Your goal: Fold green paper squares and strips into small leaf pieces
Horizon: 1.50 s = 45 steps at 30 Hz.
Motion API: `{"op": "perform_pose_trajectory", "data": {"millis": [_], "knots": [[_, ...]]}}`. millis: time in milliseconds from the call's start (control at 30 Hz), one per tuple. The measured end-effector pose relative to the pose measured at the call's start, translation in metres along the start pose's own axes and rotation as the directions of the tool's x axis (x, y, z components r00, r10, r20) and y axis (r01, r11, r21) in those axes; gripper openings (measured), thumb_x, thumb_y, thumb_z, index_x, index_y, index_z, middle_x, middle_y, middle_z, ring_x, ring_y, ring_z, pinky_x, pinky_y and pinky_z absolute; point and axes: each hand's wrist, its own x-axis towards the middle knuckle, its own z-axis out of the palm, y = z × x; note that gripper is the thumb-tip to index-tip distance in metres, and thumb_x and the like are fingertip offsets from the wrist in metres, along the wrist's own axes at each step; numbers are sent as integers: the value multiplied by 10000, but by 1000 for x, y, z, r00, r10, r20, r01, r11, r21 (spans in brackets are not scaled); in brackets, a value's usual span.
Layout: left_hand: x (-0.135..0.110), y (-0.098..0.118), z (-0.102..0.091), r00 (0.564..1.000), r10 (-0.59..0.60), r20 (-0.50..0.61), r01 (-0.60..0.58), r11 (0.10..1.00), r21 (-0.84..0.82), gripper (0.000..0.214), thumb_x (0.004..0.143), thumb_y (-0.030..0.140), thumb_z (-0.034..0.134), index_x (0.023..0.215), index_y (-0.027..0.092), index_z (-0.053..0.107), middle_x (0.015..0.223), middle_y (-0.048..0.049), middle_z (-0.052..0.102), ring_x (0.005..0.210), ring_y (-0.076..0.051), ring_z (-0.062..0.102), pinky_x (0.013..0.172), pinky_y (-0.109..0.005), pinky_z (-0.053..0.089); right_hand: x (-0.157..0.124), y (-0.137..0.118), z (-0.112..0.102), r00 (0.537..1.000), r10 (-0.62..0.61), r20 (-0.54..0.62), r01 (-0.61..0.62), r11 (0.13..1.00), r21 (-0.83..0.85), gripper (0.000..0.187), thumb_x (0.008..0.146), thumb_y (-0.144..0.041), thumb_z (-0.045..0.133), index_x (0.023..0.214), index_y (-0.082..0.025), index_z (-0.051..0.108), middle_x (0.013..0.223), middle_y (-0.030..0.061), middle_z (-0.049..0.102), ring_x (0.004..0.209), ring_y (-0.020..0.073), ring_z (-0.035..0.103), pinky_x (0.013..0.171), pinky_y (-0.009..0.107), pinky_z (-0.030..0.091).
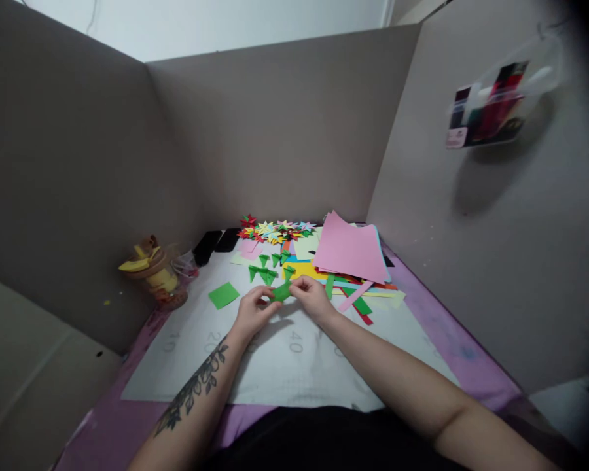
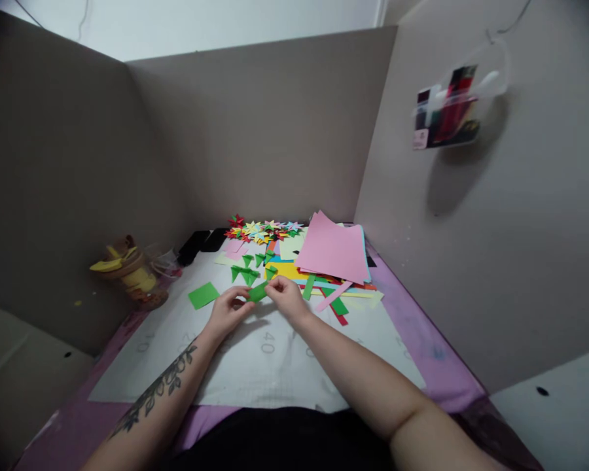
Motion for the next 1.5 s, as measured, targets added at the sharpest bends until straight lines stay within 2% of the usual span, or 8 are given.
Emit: {"op": "perform_pose_trajectory", "data": {"millis": [100, 200, 433, 567, 700, 933, 1200, 1500], "knots": [[-1, 1, 1, 999, -24, -36, 25, 999, 35, 159, 688, 320, 658, 710, 165, 631, 900, -82, 645, 830, -191, 597, 631, -241, 478, -1, 0, 1, 999, 26, -23, -25, 998, 55, 189, 627, -312, 669, 621, -182, 533, 621, -26, 572, 590, 125, 516, 618, 259, 412], [-3, 3, 2, 993, -82, -80, 85, 996, 34, 153, 707, 315, 625, 685, 165, 645, 763, -56, 652, 715, -168, 592, 600, -237, 468, -3, 0, 2, 998, 64, 2, -64, 992, 106, 218, 617, -340, 681, 649, -188, 528, 610, -31, 564, 577, 127, 518, 607, 262, 420], [-8, 3, 4, 989, -83, -124, 95, 991, 95, 176, 706, 316, 610, 635, 160, 652, 654, -28, 651, 608, -140, 571, 588, -231, 438, -11, 1, 0, 1000, 18, -6, -18, 999, 37, 189, 650, -315, 677, 627, -179, 549, 600, -31, 553, 567, 119, 487, 593, 256, 382], [-4, 1, 0, 979, -157, -133, 168, 983, 78, 224, 708, 356, 611, 616, 154, 638, 584, -13, 623, 550, -128, 535, 538, -220, 401, -12, 0, 4, 999, 17, -28, -16, 998, 60, 176, 647, -285, 679, 600, -173, 551, 640, -20, 570, 604, 122, 497, 614, 254, 381], [-2, 1, -3, 966, -195, -169, 203, 979, 28, 239, 694, 373, 625, 606, 151, 628, 568, -8, 615, 538, -126, 524, 517, -214, 386, -14, -1, 10, 998, 46, -39, -40, 991, 128, 188, 642, -291, 676, 593, -180, 533, 608, -23, 558, 596, 129, 500, 611, 257, 391], [-3, 2, -2, 965, -210, -156, 206, 978, -43, 166, 654, 319, 665, 622, 159, 637, 635, -24, 655, 588, -144, 561, 558, -227, 419, -16, -6, 11, 989, 125, -85, -104, 971, 217, 232, 579, -255, 698, 523, -182, 485, 581, -20, 545, 583, 130, 491, 582, 256, 383], [0, 2, -4, 964, -216, -154, 208, 976, -66, 131, 637, 285, 671, 628, 159, 635, 694, -32, 670, 621, -146, 578, 580, -231, 433, -14, -3, 8, 965, 251, -81, -222, 939, 262, 221, 550, -298, 719, 555, -174, 536, 534, -32, 513, 516, 109, 459, 539, 249, 390], [0, 8, -5, 969, -205, -135, 208, 978, 13, 151, 673, 311, 637, 655, 161, 640, 638, -14, 643, 583, -134, 546, 563, -221, 409, -10, 4, 6, 981, 168, -99, -144, 968, 207, 169, 585, -274, 683, 573, -173, 548, 612, -4, 572, 577, 129, 503, 580, 257, 427]]}}
